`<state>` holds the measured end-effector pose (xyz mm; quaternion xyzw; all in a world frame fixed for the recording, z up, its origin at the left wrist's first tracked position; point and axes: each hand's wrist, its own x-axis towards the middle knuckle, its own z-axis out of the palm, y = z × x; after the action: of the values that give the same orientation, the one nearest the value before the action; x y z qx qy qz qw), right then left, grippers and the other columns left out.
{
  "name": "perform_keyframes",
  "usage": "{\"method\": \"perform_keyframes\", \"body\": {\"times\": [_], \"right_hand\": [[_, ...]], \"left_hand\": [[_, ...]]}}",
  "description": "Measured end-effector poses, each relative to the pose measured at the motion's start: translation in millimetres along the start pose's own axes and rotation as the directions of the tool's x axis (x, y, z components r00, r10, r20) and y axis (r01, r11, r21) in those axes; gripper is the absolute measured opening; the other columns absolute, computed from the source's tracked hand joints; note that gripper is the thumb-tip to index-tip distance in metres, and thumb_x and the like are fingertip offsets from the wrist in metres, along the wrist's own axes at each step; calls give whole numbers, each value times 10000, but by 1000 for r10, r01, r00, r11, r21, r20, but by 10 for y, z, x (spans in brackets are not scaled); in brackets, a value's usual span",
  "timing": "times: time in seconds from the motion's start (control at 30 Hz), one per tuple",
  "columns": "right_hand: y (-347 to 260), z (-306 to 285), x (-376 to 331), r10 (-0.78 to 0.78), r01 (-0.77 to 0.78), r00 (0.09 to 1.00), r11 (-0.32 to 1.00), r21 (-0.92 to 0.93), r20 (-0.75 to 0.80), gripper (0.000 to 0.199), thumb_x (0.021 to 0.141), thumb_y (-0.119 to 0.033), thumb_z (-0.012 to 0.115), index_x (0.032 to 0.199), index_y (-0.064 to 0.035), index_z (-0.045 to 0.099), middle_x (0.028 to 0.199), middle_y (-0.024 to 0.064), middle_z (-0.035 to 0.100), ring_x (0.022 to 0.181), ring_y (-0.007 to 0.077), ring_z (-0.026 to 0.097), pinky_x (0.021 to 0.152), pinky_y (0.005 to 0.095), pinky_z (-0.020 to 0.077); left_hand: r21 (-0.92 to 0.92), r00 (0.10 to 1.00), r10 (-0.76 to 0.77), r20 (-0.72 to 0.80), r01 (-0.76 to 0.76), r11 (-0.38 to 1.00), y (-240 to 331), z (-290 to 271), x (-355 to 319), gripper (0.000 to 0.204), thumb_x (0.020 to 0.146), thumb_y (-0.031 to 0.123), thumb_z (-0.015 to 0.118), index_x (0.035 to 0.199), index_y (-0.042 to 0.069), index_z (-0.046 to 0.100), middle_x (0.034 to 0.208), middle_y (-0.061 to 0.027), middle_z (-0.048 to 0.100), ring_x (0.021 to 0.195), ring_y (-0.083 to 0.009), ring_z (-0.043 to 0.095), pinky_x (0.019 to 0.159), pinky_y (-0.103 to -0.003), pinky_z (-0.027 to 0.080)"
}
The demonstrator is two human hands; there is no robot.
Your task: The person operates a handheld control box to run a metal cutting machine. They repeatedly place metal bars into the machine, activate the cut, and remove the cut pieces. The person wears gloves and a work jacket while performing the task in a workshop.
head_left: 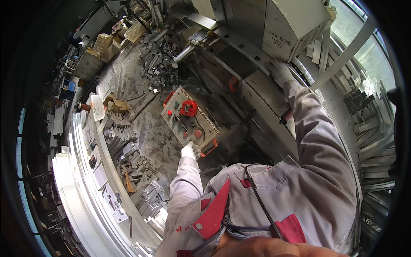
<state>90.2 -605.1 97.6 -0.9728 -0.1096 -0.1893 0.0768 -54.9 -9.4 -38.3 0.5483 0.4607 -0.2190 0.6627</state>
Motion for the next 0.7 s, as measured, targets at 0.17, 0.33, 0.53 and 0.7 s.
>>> {"method": "perform_keyframes", "body": {"times": [0.17, 0.33, 0.53, 0.7], "right_hand": [[-47, -27, -21, 80, -80, 997, 997, -18, 19, 442, 838, -85, 694, 1276, -144, 716, 1245, 136, 654, 1208, 396, 621, 991, 492, 557], [-61, -41, -15, 122, -119, 992, 985, -123, 18, 299, 895, -168, 671, 1188, -162, 733, 1195, 136, 657, 1094, 386, 672, 902, 503, 576], [-44, 7, -33, 153, -145, 987, 975, -167, 41, 186, 896, -197, 678, 1055, -170, 770, 1177, 167, 648, 983, 390, 718, 845, 516, 593], [-49, -28, -30, 173, -160, 983, 973, -166, 62, 161, 919, -225, 677, 1041, -160, 759, 1146, 154, 661, 984, 384, 725, 836, 516, 589]], "left_hand": [[-32, 1000, 7, -16, -7, 999, -20, -8, 60, 317, 1063, 428, 666, 1084, 113, 638, 818, -39, 664, 529, -201, 601, 405, -344, 461], [-21, 999, 23, -39, -24, 1000, -5, 8, 40, 309, 1067, 415, 666, 1063, 109, 628, 797, -36, 646, 528, -207, 589, 416, -351, 464], [-35, 999, 9, 45, -8, 999, -42, -96, 196, 312, 1071, 422, 662, 1076, 113, 621, 768, -31, 627, 519, -216, 580, 420, -361, 454], [-41, 999, 1, 47, 1, 999, -36, -114, 191, 307, 1078, 422, 654, 1030, 124, 596, 702, -2, 552, 484, -191, 513, 414, -340, 379]]}}
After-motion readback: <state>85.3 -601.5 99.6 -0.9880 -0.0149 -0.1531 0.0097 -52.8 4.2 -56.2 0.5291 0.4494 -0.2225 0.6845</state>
